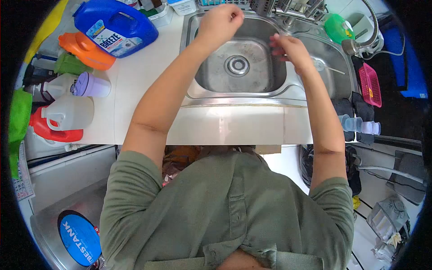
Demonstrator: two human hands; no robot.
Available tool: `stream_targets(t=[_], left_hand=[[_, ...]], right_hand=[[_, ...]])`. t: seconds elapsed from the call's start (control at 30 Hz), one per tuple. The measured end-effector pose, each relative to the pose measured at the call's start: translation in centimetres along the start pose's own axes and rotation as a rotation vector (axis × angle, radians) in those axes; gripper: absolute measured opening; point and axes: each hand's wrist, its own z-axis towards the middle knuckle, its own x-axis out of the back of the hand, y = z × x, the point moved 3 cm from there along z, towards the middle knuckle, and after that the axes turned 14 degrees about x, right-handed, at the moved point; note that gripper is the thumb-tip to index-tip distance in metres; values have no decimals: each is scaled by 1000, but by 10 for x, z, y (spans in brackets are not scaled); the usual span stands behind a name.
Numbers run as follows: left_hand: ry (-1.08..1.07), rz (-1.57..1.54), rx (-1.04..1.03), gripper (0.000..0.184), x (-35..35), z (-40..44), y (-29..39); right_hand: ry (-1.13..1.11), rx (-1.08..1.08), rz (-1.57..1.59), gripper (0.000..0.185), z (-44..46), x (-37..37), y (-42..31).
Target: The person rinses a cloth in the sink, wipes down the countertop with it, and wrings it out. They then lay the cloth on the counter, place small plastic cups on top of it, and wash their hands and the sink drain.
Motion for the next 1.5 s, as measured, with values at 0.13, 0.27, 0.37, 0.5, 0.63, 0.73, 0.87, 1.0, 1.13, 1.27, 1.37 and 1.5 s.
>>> stream_targets(t=[0.13, 0.27, 0.37, 0.5, 0.63, 0.73, 0.87, 1.0, 1.13, 1.27, 1.37, 1.5], left_hand=[[-94, 23, 91, 17, 23, -4, 5], [-260, -66, 261, 18, 34, -13, -21], [-339, -192, 416, 18, 74, -31, -32], [-247, -286, 485, 16, 169, -77, -43], [-4, -154, 563, 16, 283, -160, -53], [220, 82, 749, 8, 356, -210, -59], [278, 400, 1041, 10, 412, -279, -104], [145, 874, 1307, 23, 443, -355, -215], [87, 1024, 1472, 26, 446, -393, -280], [24, 1117, 1606, 28, 455, -431, -337], [67, 1104, 1551, 32, 454, -433, -343], [84, 1143, 1696, 35, 448, -396, -302]], right_hand=[[-5, 158, -606, 37, -2, 5, 19], [-88, 20, -367, 33, -3, -10, 25], [-160, 16, -338, 32, -2, -21, 20], [-187, -86, -321, 33, -1, -35, 14], [-201, -116, -259, 36, 2, -45, 21], [-262, -129, -206, 35, 8, -53, 30], [-237, -130, -192, 34, 9, -60, 30], [-209, -141, -189, 31, 13, -69, 28], [-236, -112, -219, 31, 11, -77, 19], [-222, -121, -229, 32, 7, -73, 21], [-206, -141, -196, 31, 1, -66, 28], [-160, -172, -165, 30, -7, -63, 36]])
